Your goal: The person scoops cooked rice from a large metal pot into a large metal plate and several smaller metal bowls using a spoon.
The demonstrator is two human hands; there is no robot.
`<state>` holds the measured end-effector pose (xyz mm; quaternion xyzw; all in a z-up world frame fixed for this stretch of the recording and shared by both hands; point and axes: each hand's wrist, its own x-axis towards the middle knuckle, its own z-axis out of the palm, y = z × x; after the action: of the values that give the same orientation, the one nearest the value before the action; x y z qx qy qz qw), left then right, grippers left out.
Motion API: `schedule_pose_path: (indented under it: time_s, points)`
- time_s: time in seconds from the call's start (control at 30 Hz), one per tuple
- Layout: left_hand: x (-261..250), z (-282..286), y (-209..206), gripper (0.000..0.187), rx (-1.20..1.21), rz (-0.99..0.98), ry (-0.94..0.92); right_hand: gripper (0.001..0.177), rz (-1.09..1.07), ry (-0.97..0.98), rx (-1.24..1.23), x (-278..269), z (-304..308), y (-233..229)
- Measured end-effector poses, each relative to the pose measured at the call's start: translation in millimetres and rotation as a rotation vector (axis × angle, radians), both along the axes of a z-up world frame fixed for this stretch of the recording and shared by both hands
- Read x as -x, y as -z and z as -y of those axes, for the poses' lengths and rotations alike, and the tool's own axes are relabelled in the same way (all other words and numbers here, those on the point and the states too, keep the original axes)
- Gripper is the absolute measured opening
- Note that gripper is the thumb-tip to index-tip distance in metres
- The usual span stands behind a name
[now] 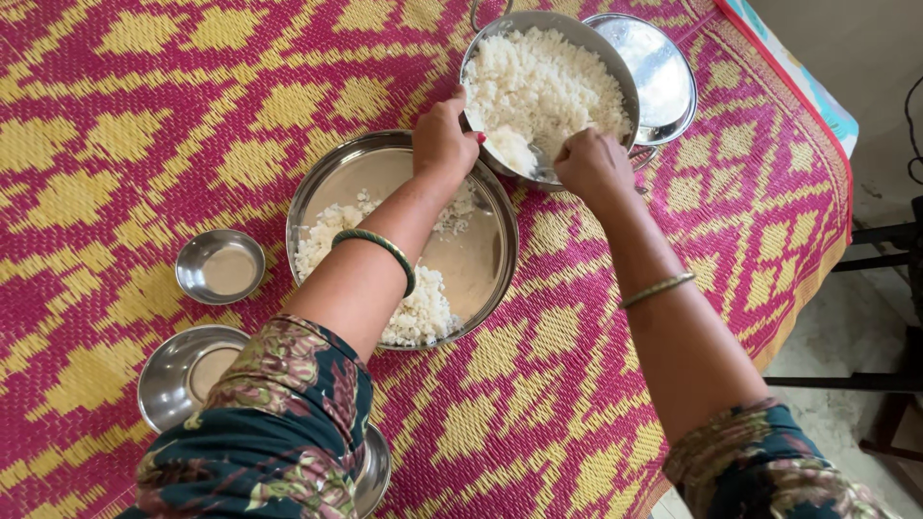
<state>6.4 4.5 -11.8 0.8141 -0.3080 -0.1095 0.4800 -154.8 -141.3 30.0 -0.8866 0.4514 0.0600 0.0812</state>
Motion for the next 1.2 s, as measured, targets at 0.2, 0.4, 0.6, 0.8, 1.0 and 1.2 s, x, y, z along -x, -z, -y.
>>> schedule_pose_path:
  time_s: [0.2, 0.4, 0.6, 0.8, 1.0, 1.2]
  points:
    - [-3, -2, -6, 0.067, -0.051, 0.015, 0.019, 0.008, 0.124, 0.072, -0.091, -17, 6, 16]
    - [-2, -5, -15, 0.069, -0.132, -0.014, 0.030, 0.005, 0.178, 0.102, -0.051, 2, -3, 2]
    - [-4, -6, -17, 0.069, -0.132, -0.004, 0.038, 0.006, 0.318, 0.070, -0.013, 17, -17, -16]
    - [-7, -5, -12, 0.069, -0.154, 0.028, 0.040, 0.013, 0.381, 0.324, -0.182, 23, -31, -29]
    - [-32, -6, 19, 0.068, -0.007, 0.097, 0.124, 0.014, 0.471, 0.323, -0.262, 26, -44, -36]
    - [-69, -24, 35, 0.053, 0.240, -0.136, 0.151, 0.016, 0.487, 0.214, -0.267, 24, -87, -42]
